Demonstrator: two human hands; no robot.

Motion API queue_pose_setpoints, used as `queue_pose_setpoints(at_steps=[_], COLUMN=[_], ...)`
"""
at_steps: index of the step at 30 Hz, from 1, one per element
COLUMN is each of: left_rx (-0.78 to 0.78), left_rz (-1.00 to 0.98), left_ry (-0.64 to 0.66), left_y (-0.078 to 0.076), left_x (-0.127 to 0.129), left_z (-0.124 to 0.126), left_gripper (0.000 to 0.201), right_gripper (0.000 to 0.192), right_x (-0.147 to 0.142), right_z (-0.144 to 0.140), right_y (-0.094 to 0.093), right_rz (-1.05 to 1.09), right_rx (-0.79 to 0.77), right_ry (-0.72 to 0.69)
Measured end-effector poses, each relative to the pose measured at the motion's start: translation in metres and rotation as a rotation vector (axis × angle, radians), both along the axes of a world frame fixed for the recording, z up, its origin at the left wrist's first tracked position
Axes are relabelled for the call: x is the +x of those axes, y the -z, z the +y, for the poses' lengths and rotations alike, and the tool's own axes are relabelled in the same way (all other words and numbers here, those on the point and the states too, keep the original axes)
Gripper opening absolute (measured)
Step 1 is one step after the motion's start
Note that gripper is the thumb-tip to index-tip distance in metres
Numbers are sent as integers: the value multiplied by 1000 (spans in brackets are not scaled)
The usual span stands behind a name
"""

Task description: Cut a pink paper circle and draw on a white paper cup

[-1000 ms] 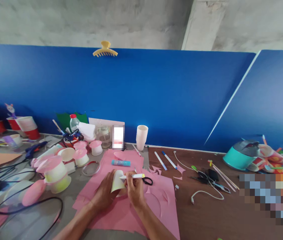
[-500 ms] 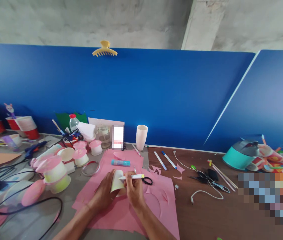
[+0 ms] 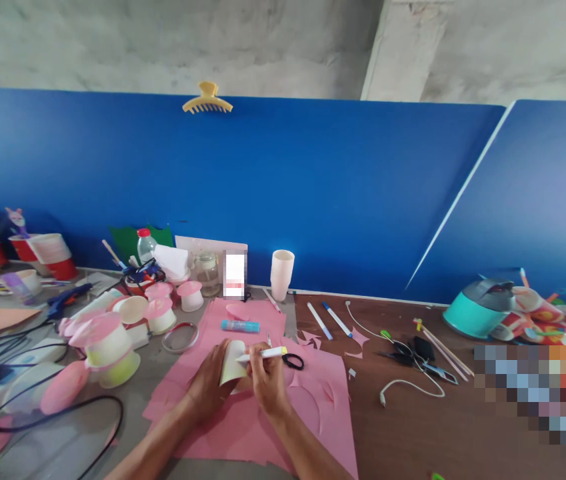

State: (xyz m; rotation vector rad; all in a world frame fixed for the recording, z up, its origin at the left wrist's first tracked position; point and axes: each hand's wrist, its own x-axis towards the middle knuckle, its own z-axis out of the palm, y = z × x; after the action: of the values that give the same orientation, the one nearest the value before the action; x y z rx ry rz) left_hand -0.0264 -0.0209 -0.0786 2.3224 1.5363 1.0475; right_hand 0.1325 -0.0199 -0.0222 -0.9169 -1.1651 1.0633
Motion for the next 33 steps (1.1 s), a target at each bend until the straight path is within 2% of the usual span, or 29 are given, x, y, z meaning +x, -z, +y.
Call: queue_pose_setpoints(at_steps=[7, 16, 21, 29, 33], left_rx=[91, 131, 102, -16, 4], left_rz=[58, 60, 80, 61, 68], left_ry=[-49, 3, -54, -52, -27], left_y=[16, 13, 22, 14, 17], left_x=[-2, -2, -4, -3, -4], left_z=[4, 5, 6, 4, 5], left_gripper=[65, 59, 68, 67, 65], right_gripper=[57, 57, 56, 54, 50], right_x=[1, 1, 2, 2, 1], right_z=[1, 2, -1, 5, 7], right_y=[-1, -2, -7, -3, 1], right_rz=[19, 7, -4, 4, 21], right_rx=[-34, -46, -72, -56, -52], right_ry=[27, -11, 48, 86, 82])
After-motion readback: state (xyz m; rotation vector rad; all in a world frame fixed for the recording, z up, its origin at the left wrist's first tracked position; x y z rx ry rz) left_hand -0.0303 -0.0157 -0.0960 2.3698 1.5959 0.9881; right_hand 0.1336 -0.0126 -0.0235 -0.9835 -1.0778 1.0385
